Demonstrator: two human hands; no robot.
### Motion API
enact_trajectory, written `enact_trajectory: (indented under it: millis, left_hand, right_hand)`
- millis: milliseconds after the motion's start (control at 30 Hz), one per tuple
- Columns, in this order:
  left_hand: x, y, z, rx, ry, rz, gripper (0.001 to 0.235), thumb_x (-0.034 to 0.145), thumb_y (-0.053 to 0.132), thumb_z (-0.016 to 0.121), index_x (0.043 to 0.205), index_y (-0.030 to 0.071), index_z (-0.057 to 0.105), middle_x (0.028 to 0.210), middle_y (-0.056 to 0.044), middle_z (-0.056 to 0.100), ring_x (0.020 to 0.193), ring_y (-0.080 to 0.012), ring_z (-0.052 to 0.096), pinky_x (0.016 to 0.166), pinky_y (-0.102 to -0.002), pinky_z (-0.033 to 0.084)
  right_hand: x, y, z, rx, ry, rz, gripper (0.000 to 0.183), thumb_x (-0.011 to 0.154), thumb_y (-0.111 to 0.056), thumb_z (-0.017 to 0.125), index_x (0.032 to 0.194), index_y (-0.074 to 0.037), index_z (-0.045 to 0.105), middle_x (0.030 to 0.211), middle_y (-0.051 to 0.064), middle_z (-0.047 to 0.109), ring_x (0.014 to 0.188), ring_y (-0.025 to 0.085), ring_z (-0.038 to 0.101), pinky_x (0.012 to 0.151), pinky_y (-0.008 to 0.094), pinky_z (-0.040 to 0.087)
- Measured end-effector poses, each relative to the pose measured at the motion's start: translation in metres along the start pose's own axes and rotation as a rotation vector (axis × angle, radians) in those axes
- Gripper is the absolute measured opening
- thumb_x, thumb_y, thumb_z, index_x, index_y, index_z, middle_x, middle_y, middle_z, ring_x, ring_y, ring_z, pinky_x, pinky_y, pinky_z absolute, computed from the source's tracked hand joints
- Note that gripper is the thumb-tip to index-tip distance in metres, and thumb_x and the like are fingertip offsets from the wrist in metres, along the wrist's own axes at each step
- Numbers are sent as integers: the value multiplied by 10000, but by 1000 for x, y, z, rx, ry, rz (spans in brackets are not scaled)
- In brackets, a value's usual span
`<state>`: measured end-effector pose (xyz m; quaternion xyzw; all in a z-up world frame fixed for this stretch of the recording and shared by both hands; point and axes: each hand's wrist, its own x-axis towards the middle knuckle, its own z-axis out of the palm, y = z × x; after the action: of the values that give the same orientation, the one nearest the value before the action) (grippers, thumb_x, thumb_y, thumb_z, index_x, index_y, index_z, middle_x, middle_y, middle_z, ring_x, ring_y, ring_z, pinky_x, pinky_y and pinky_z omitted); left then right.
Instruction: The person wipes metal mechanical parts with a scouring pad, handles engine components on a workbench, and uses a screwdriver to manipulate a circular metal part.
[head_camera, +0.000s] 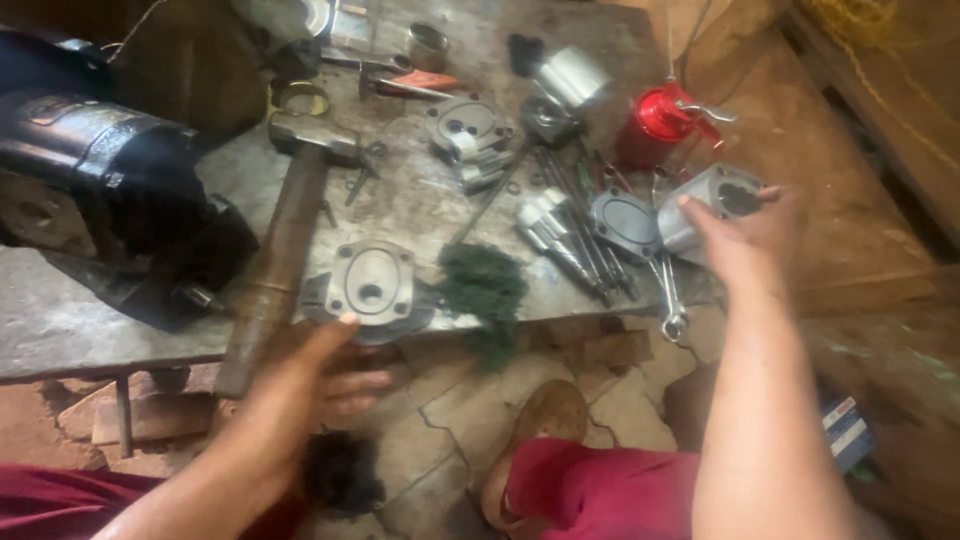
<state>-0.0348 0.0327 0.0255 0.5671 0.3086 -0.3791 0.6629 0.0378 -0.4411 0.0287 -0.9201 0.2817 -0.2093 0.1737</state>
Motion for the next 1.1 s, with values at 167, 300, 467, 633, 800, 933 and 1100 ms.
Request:
enact_trajectory:
  millis: [167,300,467,633,800,933,1100]
  left_hand:
    - [-5,3,4,97,80,-83,794,910,625,543,1531,141,435,1154,-136,824,1120,-271,670,1251,-521,126]
    - [-7,6,6,87,82,-68,796,903,623,548,1524,135,443,1150,-130,824,1114,-259,681,1251,-523,131]
    - [-3,1,6,80,74,-33,787,894,627,570,1487,112,515,1139,-156,813,1096,-280,689,1240,-510,198]
    - [2,-5,1,54,74,-5,797,875,628,592,1484,120,511,1126,-172,808,1091,-276,697,1232,-485,197]
    - [5,-10,-10,9,78,39,730,874,581,620,1448,138,540,1086,-164,804,1028,-253,701,1109,-442,386]
    - [9,-17,-16,-97,74,213,658,819,429,683,1360,74,560,1069,-81,739,937,-246,721,836,-428,514]
    - [10,-21,-19,22,79,165,597,834,469,670,1260,52,699,1006,-165,792,914,-242,728,832,-372,533]
  right_hand:
    - [-9,-7,9,47,-106,127,908,676,-423,950,1324,-80,414,1250,214,626,1103,324,640,934,436,504]
    - [-10,-22,6,64,-122,-3,933,677,-407,956,1356,-66,414,1246,236,624,1120,349,639,957,434,505]
    - [-23,-54,-12,-114,223,-418,721,783,-365,960,1246,19,562,1227,290,604,1052,446,616,830,499,483]
    - [-37,-105,24,9,-196,-261,290,915,-348,760,1107,-130,764,1101,116,752,1064,328,684,920,448,519]
    - [-33,-118,68,-152,-262,-231,300,875,-332,770,1125,-166,773,1079,174,737,1079,399,655,938,491,505]
    - [-19,-115,92,-251,-252,-205,377,851,-336,788,1138,-97,740,1118,201,715,1089,413,649,909,517,504]
    - [1,-118,105,-298,-425,-45,471,863,-441,801,1098,-38,737,1148,222,705,1108,406,655,944,495,504]
